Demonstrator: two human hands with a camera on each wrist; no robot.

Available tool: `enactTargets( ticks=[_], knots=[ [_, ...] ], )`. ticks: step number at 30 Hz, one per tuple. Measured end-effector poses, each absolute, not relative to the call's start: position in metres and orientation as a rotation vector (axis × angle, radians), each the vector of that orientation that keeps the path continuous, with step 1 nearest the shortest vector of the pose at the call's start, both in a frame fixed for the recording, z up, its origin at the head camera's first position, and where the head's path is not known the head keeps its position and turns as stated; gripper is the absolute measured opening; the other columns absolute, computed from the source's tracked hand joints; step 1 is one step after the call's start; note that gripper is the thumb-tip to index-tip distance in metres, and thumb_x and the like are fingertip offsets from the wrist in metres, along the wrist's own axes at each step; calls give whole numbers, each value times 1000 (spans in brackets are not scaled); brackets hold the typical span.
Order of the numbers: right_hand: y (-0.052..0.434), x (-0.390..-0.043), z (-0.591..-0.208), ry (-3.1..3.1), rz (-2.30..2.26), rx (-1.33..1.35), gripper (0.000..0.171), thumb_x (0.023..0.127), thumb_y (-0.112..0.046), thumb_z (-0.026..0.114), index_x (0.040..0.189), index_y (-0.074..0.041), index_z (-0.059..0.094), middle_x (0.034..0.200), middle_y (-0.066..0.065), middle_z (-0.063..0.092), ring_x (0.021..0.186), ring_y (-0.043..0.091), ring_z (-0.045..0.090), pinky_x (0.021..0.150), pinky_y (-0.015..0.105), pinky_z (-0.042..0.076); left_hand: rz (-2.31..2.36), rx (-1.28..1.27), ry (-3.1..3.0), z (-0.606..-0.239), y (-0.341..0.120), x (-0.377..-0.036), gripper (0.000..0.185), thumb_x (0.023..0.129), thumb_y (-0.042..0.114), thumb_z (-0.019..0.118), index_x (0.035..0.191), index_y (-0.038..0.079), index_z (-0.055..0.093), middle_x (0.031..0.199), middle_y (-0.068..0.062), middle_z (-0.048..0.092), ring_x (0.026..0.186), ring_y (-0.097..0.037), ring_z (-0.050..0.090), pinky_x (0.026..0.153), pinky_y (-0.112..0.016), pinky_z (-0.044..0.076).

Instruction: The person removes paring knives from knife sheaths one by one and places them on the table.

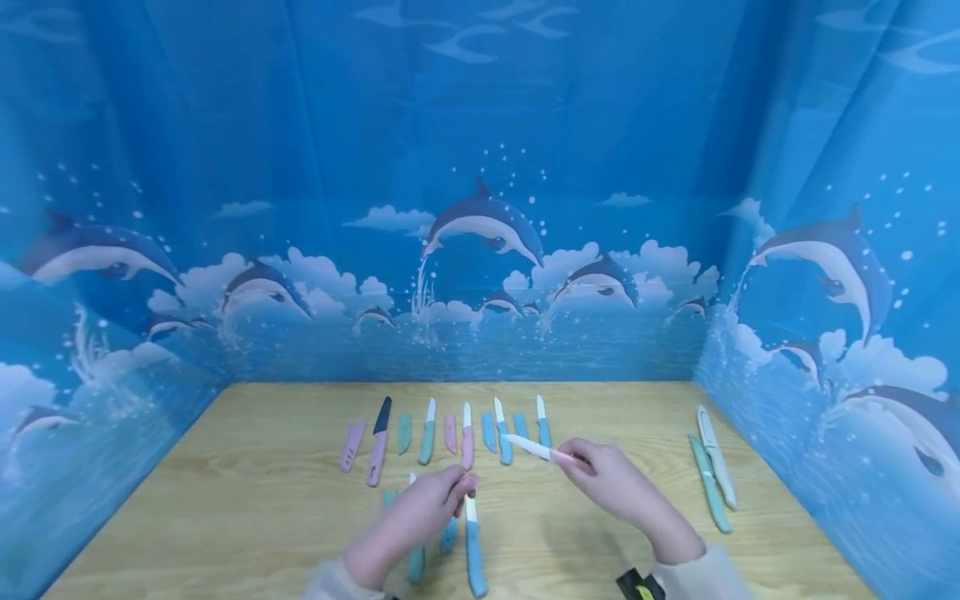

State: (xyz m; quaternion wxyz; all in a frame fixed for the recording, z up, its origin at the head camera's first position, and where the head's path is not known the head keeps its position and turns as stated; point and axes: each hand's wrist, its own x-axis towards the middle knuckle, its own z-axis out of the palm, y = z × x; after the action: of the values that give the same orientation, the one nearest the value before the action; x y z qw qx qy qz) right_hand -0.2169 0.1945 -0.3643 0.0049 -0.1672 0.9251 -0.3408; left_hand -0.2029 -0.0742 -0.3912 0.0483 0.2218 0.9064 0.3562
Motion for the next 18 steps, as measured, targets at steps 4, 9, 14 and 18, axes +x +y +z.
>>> enactTargets(
  ticks=[4,9,14,18],
  knots=[
    [192,-213,-375,2832,-1202,-433,19,99,-19,54,108,-4,61,68,0,54,52,7,38,45,19,33,1076,633,2811,-392,-62,-205,31,102,34,47,97,10,66,68,5,59,54,-7,43,50,-24,39],
    [196,-212,-390,2670,-1326,-426,19,98,-11,52,112,2,52,81,8,65,52,12,52,45,18,38,989,593,2876,-388,-49,-212,33,99,36,52,91,10,70,77,2,56,67,-9,46,58,-26,41],
    [194,-214,-407,2601,-1376,-426,23,92,-8,60,108,8,57,87,9,63,66,17,60,54,25,52,1109,487,2783,-391,-37,-219,18,93,21,65,97,4,69,82,-1,64,72,-14,59,65,-31,50],
    [189,-217,-415,2565,-1361,-344,27,88,-6,64,108,12,59,83,8,62,65,16,59,58,29,55,1276,341,2663,-396,-24,-228,30,87,9,69,113,-5,63,89,-11,69,74,-19,65,66,-34,55]
  ],
)
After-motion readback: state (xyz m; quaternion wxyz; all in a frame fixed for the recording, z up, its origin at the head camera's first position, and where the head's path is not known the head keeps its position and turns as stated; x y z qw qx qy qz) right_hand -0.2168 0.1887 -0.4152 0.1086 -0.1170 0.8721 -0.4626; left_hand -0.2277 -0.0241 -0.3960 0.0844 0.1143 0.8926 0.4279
